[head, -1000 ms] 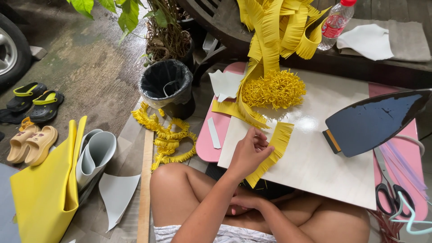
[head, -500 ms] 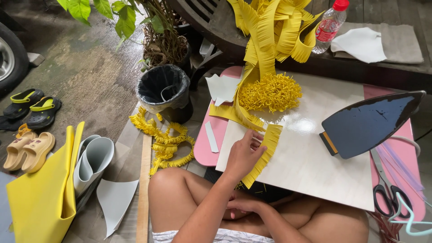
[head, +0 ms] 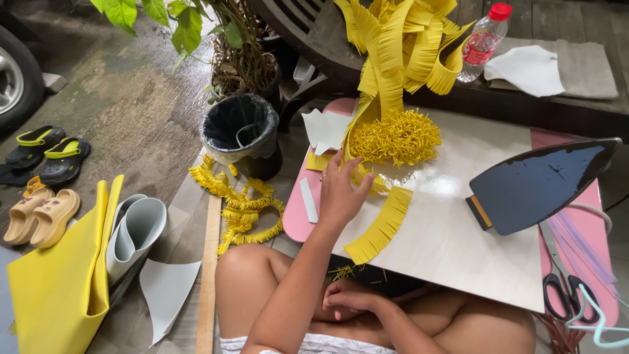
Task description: Cutting fine fringe into yellow foam strips using scissors and then pressing them with an iron.
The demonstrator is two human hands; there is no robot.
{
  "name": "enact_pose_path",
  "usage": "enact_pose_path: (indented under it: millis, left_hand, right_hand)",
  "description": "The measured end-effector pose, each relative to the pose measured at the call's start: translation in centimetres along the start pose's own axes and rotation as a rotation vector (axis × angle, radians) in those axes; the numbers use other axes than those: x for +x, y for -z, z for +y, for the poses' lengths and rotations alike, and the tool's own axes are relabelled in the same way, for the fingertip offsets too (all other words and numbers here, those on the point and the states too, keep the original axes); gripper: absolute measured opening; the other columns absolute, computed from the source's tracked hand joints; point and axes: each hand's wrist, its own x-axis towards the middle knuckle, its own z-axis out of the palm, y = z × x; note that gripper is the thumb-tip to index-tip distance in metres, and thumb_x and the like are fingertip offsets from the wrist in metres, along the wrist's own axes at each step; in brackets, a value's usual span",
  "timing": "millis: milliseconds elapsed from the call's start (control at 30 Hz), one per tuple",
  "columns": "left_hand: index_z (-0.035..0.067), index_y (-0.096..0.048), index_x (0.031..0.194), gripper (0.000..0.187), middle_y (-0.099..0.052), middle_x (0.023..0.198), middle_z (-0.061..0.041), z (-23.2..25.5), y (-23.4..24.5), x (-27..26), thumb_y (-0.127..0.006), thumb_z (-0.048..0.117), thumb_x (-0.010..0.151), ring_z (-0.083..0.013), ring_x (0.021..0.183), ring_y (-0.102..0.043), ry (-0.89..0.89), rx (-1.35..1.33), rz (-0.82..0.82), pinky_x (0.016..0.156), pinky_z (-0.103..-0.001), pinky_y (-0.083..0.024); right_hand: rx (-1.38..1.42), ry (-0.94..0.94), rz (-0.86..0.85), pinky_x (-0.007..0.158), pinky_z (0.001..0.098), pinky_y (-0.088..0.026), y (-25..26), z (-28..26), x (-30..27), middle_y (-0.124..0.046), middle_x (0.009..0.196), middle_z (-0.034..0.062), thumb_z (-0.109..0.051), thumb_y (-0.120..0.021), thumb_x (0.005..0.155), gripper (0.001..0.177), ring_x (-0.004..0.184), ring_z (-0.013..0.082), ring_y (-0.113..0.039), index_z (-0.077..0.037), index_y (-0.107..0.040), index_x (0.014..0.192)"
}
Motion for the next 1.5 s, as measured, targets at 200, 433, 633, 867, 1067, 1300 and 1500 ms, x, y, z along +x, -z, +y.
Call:
enact_pose_path:
  millis: [200,433,633,867,1067,1300,1500]
  left_hand:
    - [-0.002,-0.043,0.134,0.061,-0.031,0.148,-0.016,-0.8,-1.3,0.1,-0.053,0.036,0.087,-0.0300,0.133,-0.035,0.084,-0.031,-0.100,0.103,-0.040,-0.033]
    - [0.000,-0.050,0.128,0.042,-0.047,0.139,-0.016,1.1,0.8,-1.0,-0.052,0.005,0.086,-0.0244,0.132,-0.042,-0.141,-0.483,0.235,0.105,-0.031,-0.037]
    - [0.006,-0.050,0.130,0.050,-0.045,0.142,-0.015,1.6,1.8,-1.2,-0.052,-0.009,0.083,-0.0206,0.134,-0.040,-0.159,-0.776,0.237,0.111,-0.028,-0.030]
    - [0.006,-0.051,0.129,0.050,-0.045,0.142,-0.017,1.8,1.7,-1.9,-0.053,-0.009,0.082,-0.0203,0.134,-0.041,-0.154,-0.839,0.232,0.108,-0.026,-0.035]
    - [0.007,-0.052,0.128,0.050,-0.047,0.139,-0.016,1.8,1.6,-2.1,-0.054,-0.010,0.081,-0.0202,0.133,-0.042,-0.140,-0.840,0.240,0.106,-0.026,-0.036]
    - [0.004,-0.058,0.121,0.036,-0.052,0.134,-0.015,2.0,2.0,-2.8,-0.053,0.006,0.085,-0.0209,0.125,-0.049,-0.086,-0.927,0.215,0.101,-0.028,-0.040]
    - [-0.003,-0.071,0.095,0.019,-0.070,0.099,-0.011,2.6,2.1,-3.1,-0.066,0.008,0.080,-0.0164,0.092,-0.063,0.124,-1.039,0.196,0.084,-0.024,-0.049]
  right_hand:
    - [0.011,-0.004,0.013,0.036,0.0151,-0.026,0.0,-0.1,0.0,-0.063,0.065,0.0010,-0.015,-0.060,0.084,0.011,0.044,0.0035,-0.048,-0.006,-0.066,0.083]
    - [0.014,-0.026,0.014,0.041,0.0156,-0.030,0.0,-0.2,0.1,-0.068,0.083,-0.0013,-0.015,-0.061,0.084,0.008,0.055,0.0034,-0.057,-0.008,-0.065,0.083]
    - [0.027,-0.021,0.022,0.040,0.0151,-0.030,0.0,-0.1,0.1,-0.067,0.078,-0.0012,-0.015,-0.061,0.083,0.009,0.054,0.0033,-0.057,-0.007,-0.065,0.083]
    - [0.017,-0.042,0.028,0.039,0.0147,-0.030,0.0,-0.4,-0.1,-0.067,0.079,-0.0016,-0.016,-0.060,0.083,0.011,0.053,0.0037,-0.058,-0.006,-0.066,0.085]
    - [0.032,-0.034,0.020,0.038,0.0146,-0.028,0.0,-0.3,-0.1,-0.066,0.077,-0.0013,-0.014,-0.060,0.085,0.009,0.053,0.0035,-0.058,-0.006,-0.066,0.086]
    - [0.036,-0.014,0.004,0.038,0.0142,-0.028,0.0,-0.3,-0.2,-0.064,0.069,-0.0014,-0.015,-0.060,0.085,0.011,0.050,0.0025,-0.054,-0.006,-0.066,0.086]
    - [-0.013,0.040,0.013,0.040,0.0150,-0.030,0.3,0.9,1.1,-0.059,0.061,-0.0035,-0.017,-0.059,0.082,0.014,0.043,0.0027,-0.041,-0.009,-0.069,0.088]
